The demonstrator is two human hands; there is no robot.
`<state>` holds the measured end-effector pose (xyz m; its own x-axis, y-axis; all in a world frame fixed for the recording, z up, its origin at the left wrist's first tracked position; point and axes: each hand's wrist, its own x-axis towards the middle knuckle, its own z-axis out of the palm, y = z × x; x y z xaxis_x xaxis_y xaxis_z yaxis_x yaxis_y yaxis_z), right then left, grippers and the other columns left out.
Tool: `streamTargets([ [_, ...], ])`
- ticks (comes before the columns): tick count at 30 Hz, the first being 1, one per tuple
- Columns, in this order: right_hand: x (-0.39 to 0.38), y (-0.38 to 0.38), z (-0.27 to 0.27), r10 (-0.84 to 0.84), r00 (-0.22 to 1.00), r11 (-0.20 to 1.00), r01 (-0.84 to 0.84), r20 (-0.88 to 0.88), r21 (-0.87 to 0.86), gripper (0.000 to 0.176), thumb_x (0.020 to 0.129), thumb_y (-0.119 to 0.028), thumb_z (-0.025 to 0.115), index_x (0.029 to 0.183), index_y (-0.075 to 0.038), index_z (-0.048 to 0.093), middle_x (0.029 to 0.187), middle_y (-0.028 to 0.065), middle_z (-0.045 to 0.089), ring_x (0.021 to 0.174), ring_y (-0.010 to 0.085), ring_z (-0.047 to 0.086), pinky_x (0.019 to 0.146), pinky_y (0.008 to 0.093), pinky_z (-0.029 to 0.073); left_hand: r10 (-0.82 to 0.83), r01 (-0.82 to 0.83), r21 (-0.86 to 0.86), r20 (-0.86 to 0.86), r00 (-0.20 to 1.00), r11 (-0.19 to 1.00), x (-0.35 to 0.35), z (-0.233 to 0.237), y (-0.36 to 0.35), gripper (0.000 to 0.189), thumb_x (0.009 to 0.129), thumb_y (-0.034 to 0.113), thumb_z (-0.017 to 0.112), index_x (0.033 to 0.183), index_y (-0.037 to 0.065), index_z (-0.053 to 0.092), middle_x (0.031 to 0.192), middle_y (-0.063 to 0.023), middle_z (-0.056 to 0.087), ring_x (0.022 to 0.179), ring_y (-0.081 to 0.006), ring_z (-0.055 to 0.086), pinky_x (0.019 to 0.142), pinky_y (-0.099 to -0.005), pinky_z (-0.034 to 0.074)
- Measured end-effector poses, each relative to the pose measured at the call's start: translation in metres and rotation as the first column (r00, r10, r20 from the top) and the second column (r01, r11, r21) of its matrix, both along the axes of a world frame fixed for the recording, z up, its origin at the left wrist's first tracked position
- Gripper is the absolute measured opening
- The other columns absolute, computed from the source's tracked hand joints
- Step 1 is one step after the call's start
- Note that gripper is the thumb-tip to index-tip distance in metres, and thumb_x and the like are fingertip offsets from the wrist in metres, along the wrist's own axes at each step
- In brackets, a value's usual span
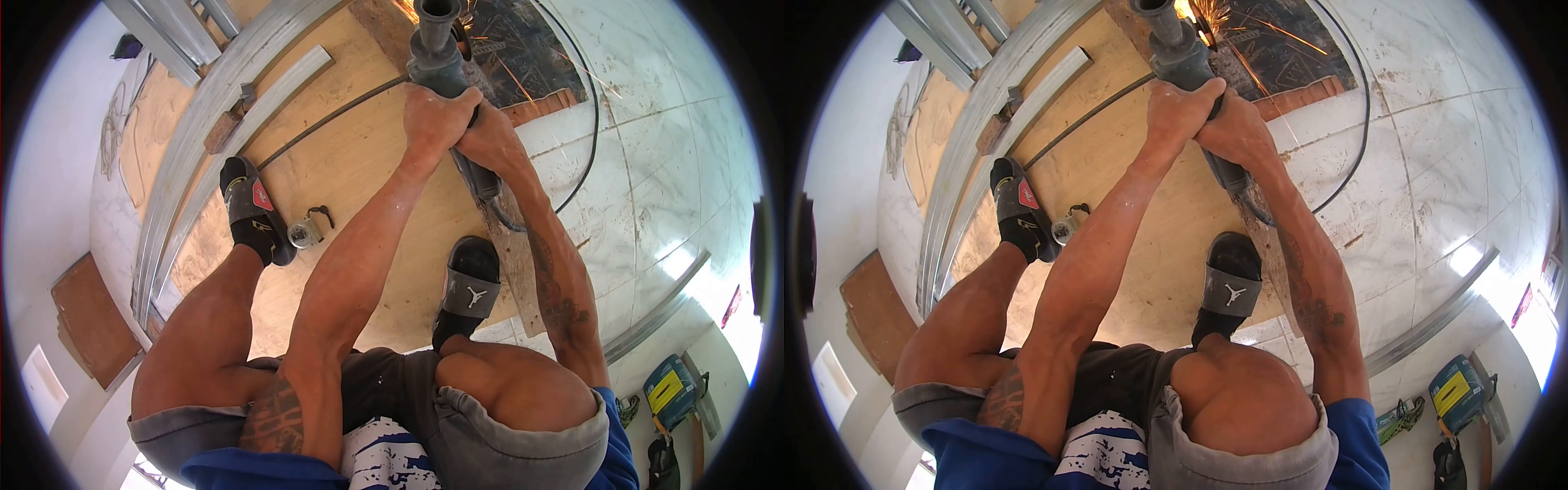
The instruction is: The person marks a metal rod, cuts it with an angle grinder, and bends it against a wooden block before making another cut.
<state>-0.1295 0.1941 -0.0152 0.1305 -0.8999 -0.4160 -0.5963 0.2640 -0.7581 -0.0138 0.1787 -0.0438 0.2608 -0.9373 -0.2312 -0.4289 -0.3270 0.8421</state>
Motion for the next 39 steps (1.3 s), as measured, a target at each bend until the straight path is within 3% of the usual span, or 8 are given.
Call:
streamTargets([
  [10,0.0,0.001,0.002,0.023,1.0,1.0,-0.024,0.01,0.007,0.062,0.077,-0.038,0.075,0.121,0.004,0.06,0.11,0.0272,0.069,0.108,0.0414,0.067,0.089,0.0441,0.052,0.011,-0.011,-0.036,0.012,1.0,0.999,-0.001,-0.013,0.0,0.039,0.076,0.035,0.077,0.065,-0.002,0.07,0.066,-0.0091,0.071,0.062,-0.0176,0.068,0.061,-0.0349,0.053],
  [27,0.0,0.003,-0.006,0.018,1.0,0.999,-0.017,0.025,-0.049,0.059,0.078,-0.035,0.074,0.121,0.004,0.06,0.109,0.027,0.07,0.109,0.0422,0.066,0.088,0.0442,0.052,0.001,-0.002,0.029,0.021,1.0,1.0,-0.001,-0.007,0.002,0.04,0.076,0.037,0.077,0.072,-0.003,0.072,0.073,-0.0127,0.073,0.068,-0.021,0.071,0.067,-0.0364,0.055],
  [33,0.001,0.002,-0.015,-0.023,1.0,0.993,0.023,0.001,-0.112,0.057,0.076,-0.039,0.074,0.109,0.007,0.064,0.101,0.0292,0.07,0.101,0.0448,0.067,0.083,0.047,0.054,0.014,-0.014,0.028,0.013,1.0,1.0,-0.001,-0.009,0.001,0.039,0.075,0.036,0.078,0.074,-0.003,0.072,0.073,-0.0125,0.073,0.069,-0.02,0.071,0.065,-0.036,0.055],
  [36,-0.001,0.0,0.002,0.052,0.998,0.999,-0.052,0.025,-0.002,0.058,0.079,-0.036,0.074,0.119,0.004,0.061,0.109,0.0285,0.069,0.108,0.0441,0.065,0.088,0.0447,0.052,0.015,-0.015,0.021,0.006,1.0,1.0,-0.001,-0.009,0.001,0.039,0.075,0.035,0.078,0.074,-0.004,0.072,0.074,-0.0129,0.073,0.069,-0.0202,0.071,0.066,-0.0358,0.055],
  [39,-0.001,0.0,-0.002,0.038,0.999,0.999,-0.038,0.033,-0.018,0.058,0.078,-0.037,0.074,0.118,0.004,0.061,0.109,0.0291,0.069,0.108,0.0443,0.065,0.088,0.0452,0.052,0.001,-0.001,0.012,-0.033,0.999,1.0,-0.001,-0.008,0.001,0.039,0.075,0.034,0.077,0.074,-0.004,0.072,0.074,-0.0132,0.073,0.069,-0.0204,0.071,0.067,-0.0353,0.056],
])
